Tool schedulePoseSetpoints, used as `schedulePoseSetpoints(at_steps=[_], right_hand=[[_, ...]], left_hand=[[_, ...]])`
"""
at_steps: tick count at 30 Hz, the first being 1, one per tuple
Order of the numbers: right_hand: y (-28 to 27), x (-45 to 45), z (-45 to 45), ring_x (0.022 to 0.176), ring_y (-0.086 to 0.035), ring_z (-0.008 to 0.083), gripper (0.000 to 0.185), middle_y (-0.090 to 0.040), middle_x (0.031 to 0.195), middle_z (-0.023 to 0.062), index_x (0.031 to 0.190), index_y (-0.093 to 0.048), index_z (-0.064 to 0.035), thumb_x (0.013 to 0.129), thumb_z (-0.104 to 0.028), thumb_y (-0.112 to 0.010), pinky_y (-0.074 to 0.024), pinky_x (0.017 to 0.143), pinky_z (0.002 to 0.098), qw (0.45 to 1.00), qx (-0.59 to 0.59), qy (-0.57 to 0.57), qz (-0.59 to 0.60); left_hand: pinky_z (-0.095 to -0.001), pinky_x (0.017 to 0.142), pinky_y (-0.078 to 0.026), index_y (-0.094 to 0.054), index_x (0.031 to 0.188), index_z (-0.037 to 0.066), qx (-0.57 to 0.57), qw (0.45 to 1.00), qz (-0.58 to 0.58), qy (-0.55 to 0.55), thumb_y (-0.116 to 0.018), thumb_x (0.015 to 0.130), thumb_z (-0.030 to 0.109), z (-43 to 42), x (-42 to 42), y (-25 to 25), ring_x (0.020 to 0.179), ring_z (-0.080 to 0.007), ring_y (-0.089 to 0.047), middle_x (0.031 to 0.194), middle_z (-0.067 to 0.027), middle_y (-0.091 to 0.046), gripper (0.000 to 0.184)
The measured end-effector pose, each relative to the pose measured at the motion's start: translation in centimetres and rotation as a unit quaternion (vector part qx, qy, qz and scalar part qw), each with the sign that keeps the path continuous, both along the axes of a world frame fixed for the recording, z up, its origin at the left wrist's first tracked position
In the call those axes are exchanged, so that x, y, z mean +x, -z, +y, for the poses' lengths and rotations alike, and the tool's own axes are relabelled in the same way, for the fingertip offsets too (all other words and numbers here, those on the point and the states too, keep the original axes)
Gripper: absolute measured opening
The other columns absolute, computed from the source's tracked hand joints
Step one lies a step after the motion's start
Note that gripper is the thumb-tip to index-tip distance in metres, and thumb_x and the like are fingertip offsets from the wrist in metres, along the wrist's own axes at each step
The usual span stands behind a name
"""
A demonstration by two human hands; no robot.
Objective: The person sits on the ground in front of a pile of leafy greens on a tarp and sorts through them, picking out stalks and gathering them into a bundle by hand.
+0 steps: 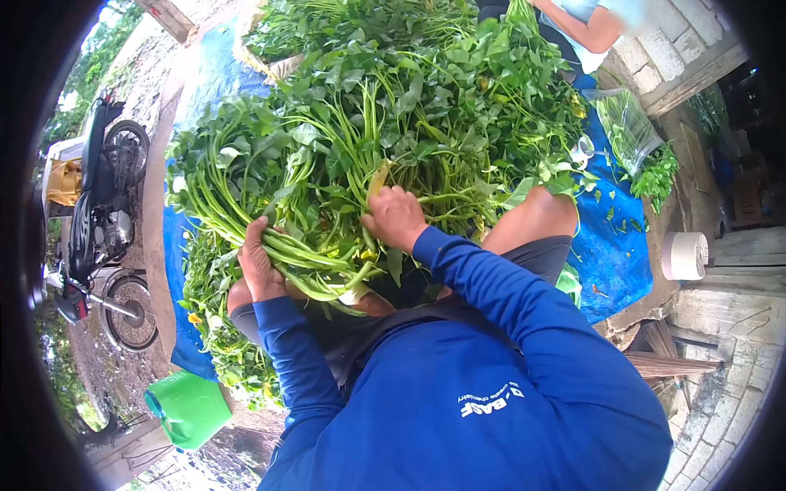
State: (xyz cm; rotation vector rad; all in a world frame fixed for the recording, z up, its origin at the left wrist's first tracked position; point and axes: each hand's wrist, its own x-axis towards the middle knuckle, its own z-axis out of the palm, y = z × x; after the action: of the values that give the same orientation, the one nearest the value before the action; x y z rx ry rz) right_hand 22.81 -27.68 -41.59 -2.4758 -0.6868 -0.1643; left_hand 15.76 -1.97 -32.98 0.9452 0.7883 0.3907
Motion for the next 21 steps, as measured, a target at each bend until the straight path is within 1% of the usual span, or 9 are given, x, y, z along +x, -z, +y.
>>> schedulePoseSetpoints(at_steps=[1, 5, 8, 11, 14, 18, 19, 20, 21], right_hand=[[0.1, 0.0, 0.4, 0.087, -0.068, 0.0381, 0.015, -0.071, 0.092, 0.0191, 0.092, -0.072, -0.0062, 0.088, -0.02, -0.07, -0.0522, 0.08, 0.0519, 0.999, -0.026, -0.002, -0.019], [-0.2, 1.2, -0.1, 0.095, -0.068, 0.0361, 0.015, -0.073, 0.097, 0.0137, 0.095, -0.072, -0.0081, 0.086, -0.02, -0.071, -0.0513, 0.08, 0.0532, 0.996, -0.048, -0.017, 0.074], [0.0, 1.4, -0.8, 0.095, -0.068, 0.0372, 0.018, -0.074, 0.094, 0.0145, 0.099, -0.071, -0.0077, 0.086, -0.019, -0.07, -0.052, 0.08, 0.0529, 0.995, -0.065, -0.067, 0.02], [0.1, 2.1, -1.0, 0.092, -0.068, 0.0385, 0.021, -0.074, 0.092, 0.0169, 0.103, -0.069, -0.007, 0.086, -0.019, -0.07, -0.0533, 0.08, 0.0541, 0.987, -0.108, -0.116, 0.007], [-0.5, 2.1, -0.7, 0.095, -0.069, 0.0403, 0.021, -0.075, 0.095, 0.0193, 0.102, -0.068, -0.0059, 0.086, -0.02, -0.07, -0.0546, 0.082, 0.0551, 0.982, -0.109, -0.122, 0.094], [-1.4, 3.0, 0.1, 0.091, -0.07, 0.0452, 0.037, -0.075, 0.097, 0.0225, 0.111, -0.074, -0.0046, 0.086, -0.031, -0.077, -0.0545, 0.083, 0.0564, 0.957, -0.065, -0.129, 0.253], [-1.9, 3.7, 0.3, 0.089, -0.072, 0.0411, 0.046, -0.075, 0.096, 0.0209, 0.118, -0.074, -0.0016, 0.084, -0.032, -0.079, -0.0557, 0.083, 0.052, 0.947, -0.037, -0.167, 0.271], [-2.5, 4.4, 0.1, 0.091, -0.072, 0.04, 0.047, -0.076, 0.098, 0.0206, 0.118, -0.073, 0.0003, 0.083, -0.031, -0.079, -0.0558, 0.085, 0.0502, 0.918, -0.01, -0.143, 0.37], [-5.9, 4.7, 0.3, 0.093, -0.072, 0.0389, 0.049, -0.076, 0.099, 0.0203, 0.119, -0.072, 0.0022, 0.082, -0.029, -0.078, -0.0558, 0.087, 0.0484, 0.878, 0.016, -0.116, 0.465]], left_hand=[[-0.0329, 0.064, -0.062, -0.068, 0.094, -0.003, -0.002, 1.0, -0.003, 0.001, -0.082, 0.089, 0.013, -0.2, 0.0, 0.0, 0.066, -0.0227, -0.069, 0.078, -0.0115, -0.069, 0.021], [-0.0324, 0.064, -0.062, -0.068, 0.094, -0.003, 0.0, 1.0, -0.011, 0.005, -0.081, 0.09, 0.013, 0.2, -0.5, 1.2, 0.066, -0.0217, -0.069, 0.077, -0.0112, -0.068, 0.021], [-0.033, 0.064, -0.062, -0.068, 0.094, -0.002, 0.0, 1.0, -0.009, 0.005, -0.081, 0.09, 0.013, 0.2, -0.1, 1.7, 0.067, -0.0214, -0.069, 0.077, -0.0112, -0.068, 0.021], [-0.0333, 0.064, -0.062, -0.068, 0.094, -0.002, -0.013, 1.0, -0.012, 0.002, -0.081, 0.09, 0.014, 0.0, -0.1, 1.4, 0.067, -0.0216, -0.07, 0.078, -0.0112, -0.068, 0.021], [-0.0333, 0.064, -0.061, -0.068, 0.094, -0.002, -0.021, 0.999, -0.025, 0.001, -0.081, 0.09, 0.015, 0.1, -0.2, 1.6, 0.067, -0.0217, -0.069, 0.078, -0.0113, -0.068, 0.022], [-0.0334, 0.064, -0.061, -0.067, 0.094, -0.002, -0.023, 0.999, -0.028, -0.005, -0.081, 0.089, 0.015, 0.4, -0.4, 1.7, 0.067, -0.022, -0.069, 0.078, -0.0114, -0.068, 0.023], [-0.0335, 0.064, -0.061, -0.067, 0.094, -0.003, -0.027, 0.999, -0.03, -0.01, -0.081, 0.089, 0.015, 0.5, -0.5, 1.7, 0.067, -0.0221, -0.069, 0.078, -0.0115, -0.068, 0.023], [-0.0335, 0.064, -0.061, -0.067, 0.094, -0.003, -0.029, 0.999, -0.031, -0.012, -0.081, 0.089, 0.015, 0.7, -0.7, 1.7, 0.067, -0.0222, -0.069, 0.078, -0.0114, -0.068, 0.023], [-0.0336, 0.064, -0.061, -0.067, 0.094, -0.003, -0.031, 0.999, -0.032, -0.014, -0.081, 0.089, 0.015, 0.8, -0.9, 1.6, 0.067, -0.0223, -0.07, 0.077, -0.0114, -0.068, 0.023]])
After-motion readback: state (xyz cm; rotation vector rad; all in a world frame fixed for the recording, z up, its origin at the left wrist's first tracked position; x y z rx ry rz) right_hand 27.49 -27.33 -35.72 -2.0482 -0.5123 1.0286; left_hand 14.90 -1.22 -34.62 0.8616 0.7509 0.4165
